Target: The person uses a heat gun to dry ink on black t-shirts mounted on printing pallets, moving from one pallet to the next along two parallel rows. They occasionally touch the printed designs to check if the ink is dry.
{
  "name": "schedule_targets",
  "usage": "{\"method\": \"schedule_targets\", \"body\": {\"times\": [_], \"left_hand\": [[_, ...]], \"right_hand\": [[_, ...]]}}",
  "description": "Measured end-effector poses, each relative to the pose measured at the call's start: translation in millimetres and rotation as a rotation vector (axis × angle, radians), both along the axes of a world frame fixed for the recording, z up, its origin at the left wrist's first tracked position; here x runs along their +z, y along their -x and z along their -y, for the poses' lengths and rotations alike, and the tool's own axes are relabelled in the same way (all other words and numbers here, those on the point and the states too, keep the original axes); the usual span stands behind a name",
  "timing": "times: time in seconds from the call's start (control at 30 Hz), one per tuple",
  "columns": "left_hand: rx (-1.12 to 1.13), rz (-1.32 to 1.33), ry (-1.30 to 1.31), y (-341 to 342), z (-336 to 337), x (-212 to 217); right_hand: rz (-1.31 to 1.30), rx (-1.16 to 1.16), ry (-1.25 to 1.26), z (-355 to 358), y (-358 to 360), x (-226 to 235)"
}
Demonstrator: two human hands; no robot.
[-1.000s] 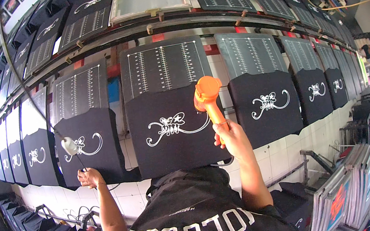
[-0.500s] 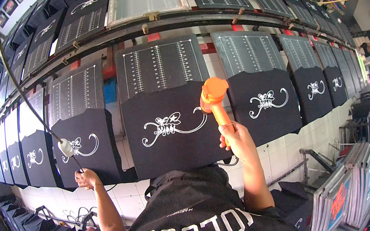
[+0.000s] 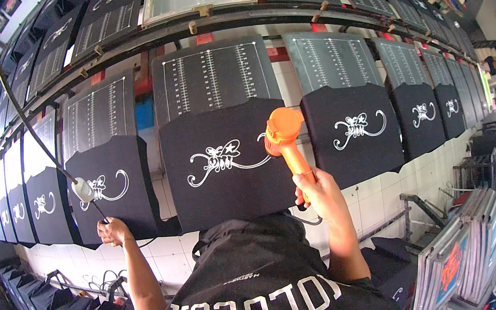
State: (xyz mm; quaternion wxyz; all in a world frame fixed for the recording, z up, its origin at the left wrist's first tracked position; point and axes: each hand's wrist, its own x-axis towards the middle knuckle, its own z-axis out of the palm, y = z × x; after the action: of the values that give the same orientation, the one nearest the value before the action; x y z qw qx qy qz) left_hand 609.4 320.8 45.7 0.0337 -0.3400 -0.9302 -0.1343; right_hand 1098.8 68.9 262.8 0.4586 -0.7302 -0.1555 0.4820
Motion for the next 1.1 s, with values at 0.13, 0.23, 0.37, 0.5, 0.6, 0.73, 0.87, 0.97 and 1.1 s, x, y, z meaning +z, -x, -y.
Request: {"method": "schedule_targets", "body": {"times": [0.13, 0.23, 0.37, 0.5, 0.6, 0.73, 0.87, 0.97, 1.1], "left_hand": [[0.022, 0.021, 0.032, -4.0, -1.4, 4.0], [0.023, 0.019, 0.033, -4.7, -0.9, 6.2], [0.016, 0.043, 0.087, -12.0, -0.5, 16.1], [0.003, 0.026, 0.058, -5.3, 0.0, 9.7], [0.018, 0.008, 0.021, -5.1, -0.6, 6.0], [0.011, 0.038, 0.056, -7.4, -1.1, 10.7], [0.027, 0.026, 0.047, -3.6, -2.1, 6.9], [0.042, 0.017, 0.044, -4.5, -3.3, 6.9], [0.033, 0.006, 0.035, -3.6, -2.6, 7.9]], "right_hand": [[-0.016, 0.034, 0.009, 4.7, 5.5, 2.1], [-0.024, 0.051, 0.001, 6.0, 10.4, 2.2], [-0.054, 0.081, -0.01, 7.9, 14.1, 0.0], [-0.088, 0.116, -0.03, 4.4, 20.3, 3.2], [-0.106, 0.133, -0.015, 0.1, 25.8, 4.5], [-0.128, 0.16, 0.001, -7.0, 31.5, 3.1], [-0.134, 0.205, 0.009, -18.7, 36.9, 3.8], [-0.137, 0.222, 0.014, -28.2, 41.1, 1.7], [-0.121, 0.256, 0.021, -43.1, 45.8, 3.2]]}}
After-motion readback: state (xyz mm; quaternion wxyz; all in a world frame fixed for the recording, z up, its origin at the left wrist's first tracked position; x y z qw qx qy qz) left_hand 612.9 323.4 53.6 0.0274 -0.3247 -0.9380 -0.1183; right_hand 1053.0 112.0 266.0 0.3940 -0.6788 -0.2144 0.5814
